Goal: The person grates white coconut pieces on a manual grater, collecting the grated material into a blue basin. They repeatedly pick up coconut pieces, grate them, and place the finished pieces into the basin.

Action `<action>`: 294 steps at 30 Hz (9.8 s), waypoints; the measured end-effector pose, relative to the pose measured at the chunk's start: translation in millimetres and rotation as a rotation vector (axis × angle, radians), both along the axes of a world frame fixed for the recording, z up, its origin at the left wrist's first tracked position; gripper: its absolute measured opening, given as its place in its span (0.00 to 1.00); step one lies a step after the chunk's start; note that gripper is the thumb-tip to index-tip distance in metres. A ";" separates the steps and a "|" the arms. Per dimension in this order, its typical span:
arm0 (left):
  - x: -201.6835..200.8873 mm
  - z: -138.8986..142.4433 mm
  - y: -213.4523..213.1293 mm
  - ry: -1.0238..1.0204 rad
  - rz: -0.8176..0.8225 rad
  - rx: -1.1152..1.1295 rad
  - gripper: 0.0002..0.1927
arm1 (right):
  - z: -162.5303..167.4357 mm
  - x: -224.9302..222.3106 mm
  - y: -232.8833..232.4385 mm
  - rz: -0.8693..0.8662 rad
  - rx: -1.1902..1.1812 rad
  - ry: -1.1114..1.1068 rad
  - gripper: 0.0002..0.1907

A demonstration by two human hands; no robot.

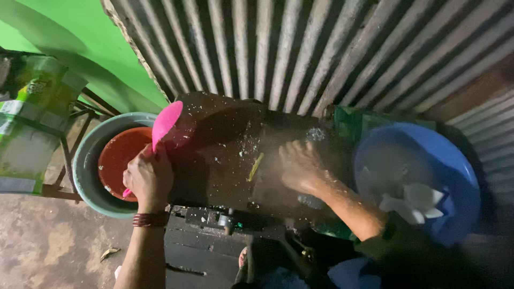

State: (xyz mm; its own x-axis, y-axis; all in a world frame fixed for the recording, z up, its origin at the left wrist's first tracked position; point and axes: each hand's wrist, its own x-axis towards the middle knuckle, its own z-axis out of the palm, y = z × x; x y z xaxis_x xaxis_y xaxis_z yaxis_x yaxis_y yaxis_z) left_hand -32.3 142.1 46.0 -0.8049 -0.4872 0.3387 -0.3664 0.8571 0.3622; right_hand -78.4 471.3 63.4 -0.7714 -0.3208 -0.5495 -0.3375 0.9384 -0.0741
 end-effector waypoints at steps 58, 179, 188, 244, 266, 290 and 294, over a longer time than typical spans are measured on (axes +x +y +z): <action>3.8 -2.6 -1.9 -0.045 0.048 0.025 0.22 | -38.1 -8.9 1.8 0.077 -0.170 0.141 0.16; 0.6 -12.2 -4.7 -0.012 0.026 -0.007 0.21 | -15.1 35.6 -4.5 0.120 -0.186 0.100 0.21; -0.5 -12.0 -6.3 -0.013 0.025 -0.014 0.22 | -40.6 28.8 7.7 0.196 -0.418 0.271 0.27; 0.8 -7.4 3.2 0.050 0.046 0.046 0.20 | -97.0 5.5 -6.3 -0.043 -0.327 0.077 0.12; -0.8 -3.1 6.4 -0.003 0.086 0.043 0.22 | -132.5 -4.2 1.7 0.079 -0.269 0.113 0.09; 2.7 -4.9 7.6 -0.017 0.084 0.070 0.21 | -103.5 -1.3 3.4 0.289 -0.346 0.302 0.08; 2.0 -3.4 8.6 0.045 0.075 0.066 0.21 | -110.4 -6.2 1.1 0.275 -0.313 0.260 0.09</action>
